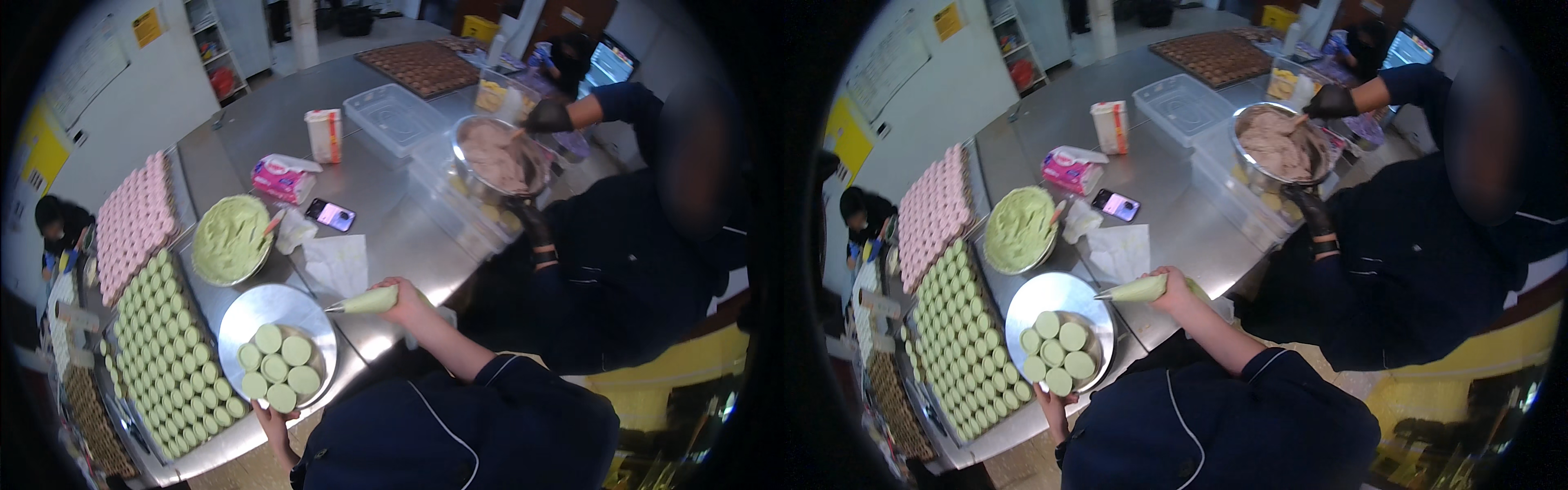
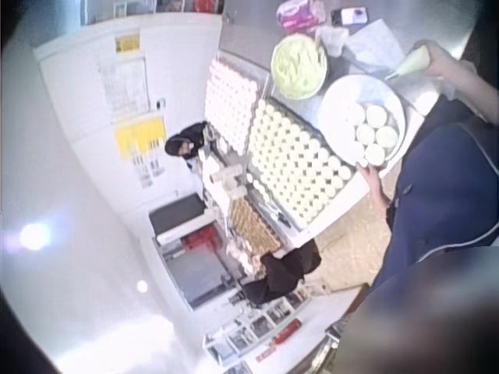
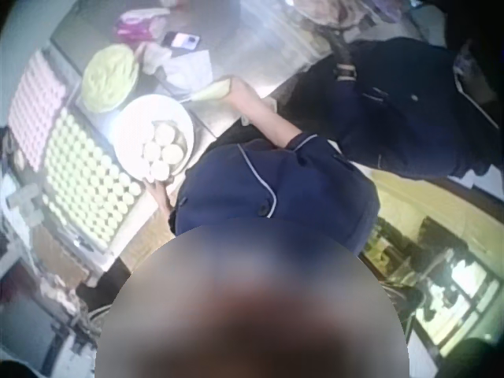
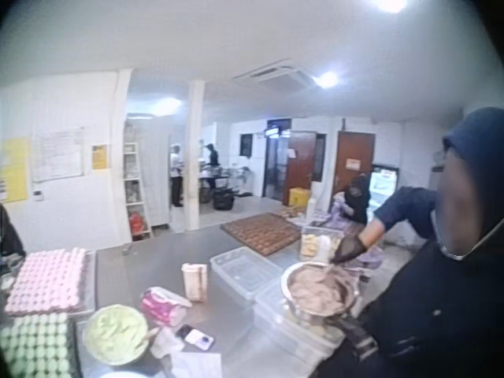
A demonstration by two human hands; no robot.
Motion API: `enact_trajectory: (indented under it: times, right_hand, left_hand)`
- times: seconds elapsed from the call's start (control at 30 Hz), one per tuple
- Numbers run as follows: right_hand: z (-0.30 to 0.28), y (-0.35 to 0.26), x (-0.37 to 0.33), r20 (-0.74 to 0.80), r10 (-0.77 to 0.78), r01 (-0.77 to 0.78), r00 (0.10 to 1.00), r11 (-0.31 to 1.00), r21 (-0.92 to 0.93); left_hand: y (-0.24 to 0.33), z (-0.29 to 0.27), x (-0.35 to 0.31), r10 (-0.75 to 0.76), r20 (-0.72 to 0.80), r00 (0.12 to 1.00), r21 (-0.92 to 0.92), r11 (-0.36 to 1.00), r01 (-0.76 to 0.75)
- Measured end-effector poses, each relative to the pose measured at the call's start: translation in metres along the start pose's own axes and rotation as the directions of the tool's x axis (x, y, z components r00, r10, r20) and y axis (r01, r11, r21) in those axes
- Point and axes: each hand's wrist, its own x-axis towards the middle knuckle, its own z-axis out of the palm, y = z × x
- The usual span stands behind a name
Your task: The person picks green macaron shells from a tray and places them on a rotating stand. They then use a piping bag to apply green filling between the shells, assembling them into macarons. The assembled macarons remain on the stand.
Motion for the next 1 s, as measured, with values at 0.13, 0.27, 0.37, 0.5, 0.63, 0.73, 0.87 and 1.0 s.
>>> enact_trajectory:
  times: [0.13,0.27,0.37,0.5,0.63,0.73,0.87,1.0]
  right_hand:
    - [0.009,-0.006,0.005,-0.091,-0.076,0.072,0.993,0.996,-0.054]
    - [0.014,-0.011,0.004,-0.1,-0.078,0.072,0.992,0.995,-0.063]
    - [0.017,-0.011,0.001,-0.159,-0.085,0.073,0.984,0.994,-0.079]
    - [0.016,-0.012,0.0,-0.166,-0.067,0.05,0.984,0.993,-0.11]
    - [0.012,-0.01,0.004,-0.147,-0.047,0.034,0.988,0.996,-0.087]
    - [0.008,-0.004,-0.003,-0.117,-0.072,0.063,0.99,0.995,-0.08]
    - [0.022,0.008,-0.038,0.099,-0.502,0.494,0.859,0.764,-0.416]
    - [0.045,0.011,-0.075,0.513,-0.647,0.823,0.564,0.386,-0.417]
  left_hand:
    - [0.002,0.006,-0.001,0.0,-0.036,0.999,0.028,1.0,0.001]
    - [0.004,0.006,0.003,-0.027,0.006,1.0,0.036,0.999,0.027]
    - [0.006,0.005,0.002,-0.039,0.004,0.999,0.054,0.998,0.039]
    - [0.001,0.011,-0.002,-0.036,-0.033,0.999,0.02,0.999,0.037]
    - [-0.003,0.014,-0.003,-0.029,-0.062,0.998,0.028,0.999,0.031]
    - [-0.003,0.016,-0.002,-0.014,-0.027,1.0,0.005,1.0,0.014]
    - [-0.005,0.018,-0.006,-0.012,-0.022,1.0,-0.04,0.999,0.011]
    - [-0.005,0.012,-0.007,0.0,-0.045,0.999,0.055,0.998,0.002]
